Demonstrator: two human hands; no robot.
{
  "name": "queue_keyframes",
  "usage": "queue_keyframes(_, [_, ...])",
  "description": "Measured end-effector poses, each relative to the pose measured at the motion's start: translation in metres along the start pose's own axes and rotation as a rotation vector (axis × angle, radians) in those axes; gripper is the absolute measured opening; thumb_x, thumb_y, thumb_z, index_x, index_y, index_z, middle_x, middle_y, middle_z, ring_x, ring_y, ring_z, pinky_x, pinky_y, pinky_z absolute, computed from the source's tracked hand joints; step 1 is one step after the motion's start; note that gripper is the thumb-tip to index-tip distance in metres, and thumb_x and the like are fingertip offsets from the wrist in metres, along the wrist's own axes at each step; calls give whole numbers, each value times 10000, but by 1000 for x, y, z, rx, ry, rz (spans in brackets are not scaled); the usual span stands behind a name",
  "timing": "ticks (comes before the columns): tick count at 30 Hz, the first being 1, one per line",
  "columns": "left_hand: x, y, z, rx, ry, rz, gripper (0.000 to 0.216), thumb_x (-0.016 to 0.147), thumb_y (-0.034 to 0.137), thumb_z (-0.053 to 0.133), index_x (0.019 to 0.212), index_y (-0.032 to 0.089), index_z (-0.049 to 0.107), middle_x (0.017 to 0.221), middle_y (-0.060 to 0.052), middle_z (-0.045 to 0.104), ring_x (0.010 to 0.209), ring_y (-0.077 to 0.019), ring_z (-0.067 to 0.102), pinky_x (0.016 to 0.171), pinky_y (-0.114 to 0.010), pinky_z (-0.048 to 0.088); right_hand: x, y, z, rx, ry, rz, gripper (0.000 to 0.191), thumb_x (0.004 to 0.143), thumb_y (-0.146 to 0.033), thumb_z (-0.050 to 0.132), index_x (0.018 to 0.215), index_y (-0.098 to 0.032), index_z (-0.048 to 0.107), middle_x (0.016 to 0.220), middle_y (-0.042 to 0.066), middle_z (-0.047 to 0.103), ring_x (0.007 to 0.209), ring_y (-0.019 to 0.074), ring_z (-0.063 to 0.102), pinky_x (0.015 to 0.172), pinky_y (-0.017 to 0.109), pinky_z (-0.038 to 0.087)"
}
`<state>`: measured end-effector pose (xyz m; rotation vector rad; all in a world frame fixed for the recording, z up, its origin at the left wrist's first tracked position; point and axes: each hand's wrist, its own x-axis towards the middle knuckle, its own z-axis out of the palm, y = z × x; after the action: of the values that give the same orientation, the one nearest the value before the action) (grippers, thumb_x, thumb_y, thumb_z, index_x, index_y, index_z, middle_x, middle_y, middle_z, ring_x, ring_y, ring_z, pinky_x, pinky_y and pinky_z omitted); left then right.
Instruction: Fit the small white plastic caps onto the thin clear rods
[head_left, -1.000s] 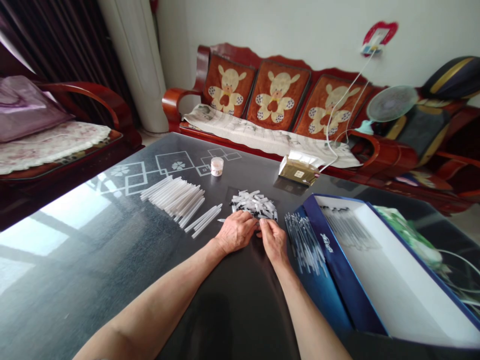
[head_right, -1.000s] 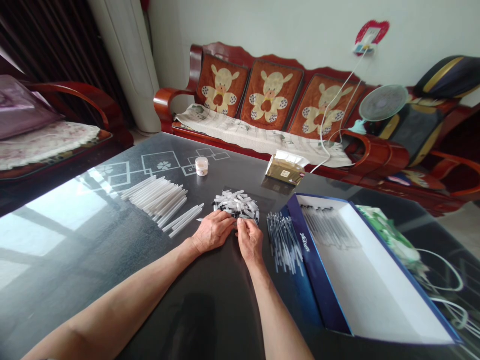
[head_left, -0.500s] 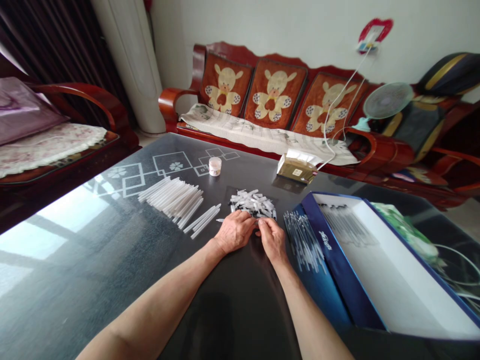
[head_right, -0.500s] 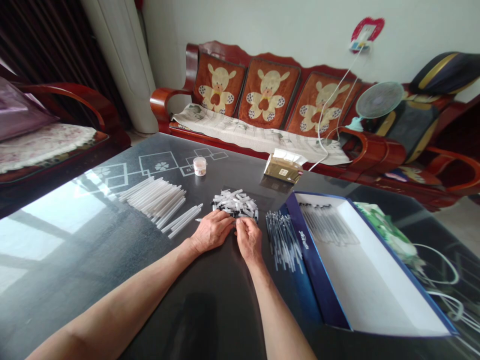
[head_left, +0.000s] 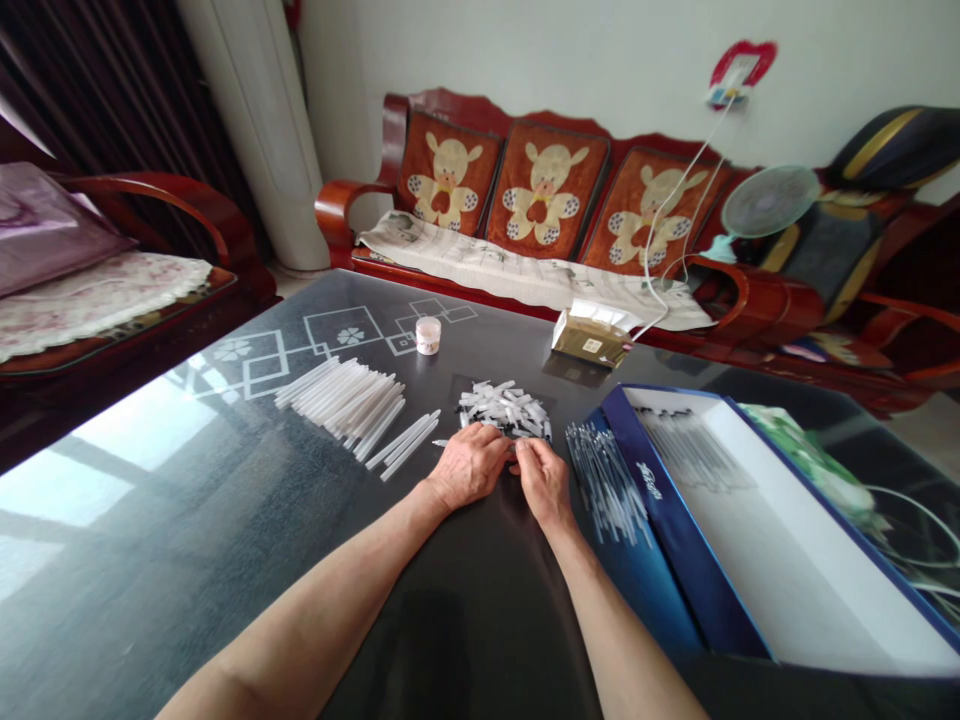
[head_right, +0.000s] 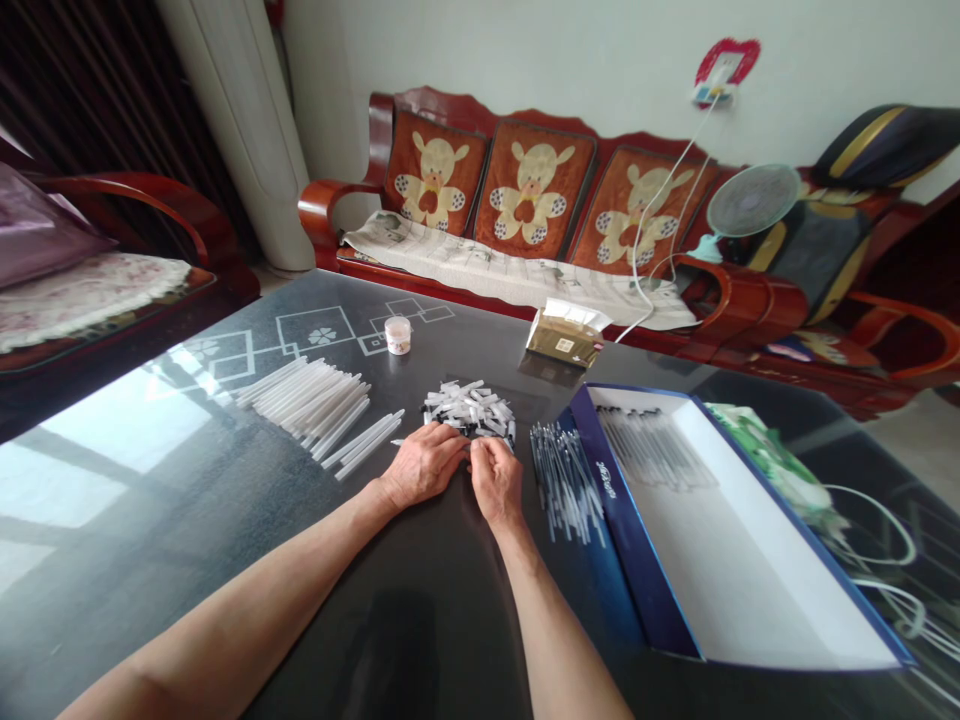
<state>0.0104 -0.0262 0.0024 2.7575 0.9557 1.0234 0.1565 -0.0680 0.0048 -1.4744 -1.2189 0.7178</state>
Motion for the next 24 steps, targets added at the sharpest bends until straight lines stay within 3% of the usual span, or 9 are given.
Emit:
queue_keyframes(15, [1,1,-1,30,-35,13,306,972,255,381,907,166,667,847,-66,612,781,-183,519,759,-310,454,3,11,2,-119,-4,-120,427,881,-537,482,723,-177,650,719,59,674,654,187,625,620,273,502])
queue_keyframes(24, [1,-1,-2,29,-29,14,316,981,271,372,939,179,671,866,-66,630,792,-184,520,770,-321,448,2,8,2,-103,20,-81,468,885,-563,459,658,-189,625,650,56,665,636,197,632,620,286,506])
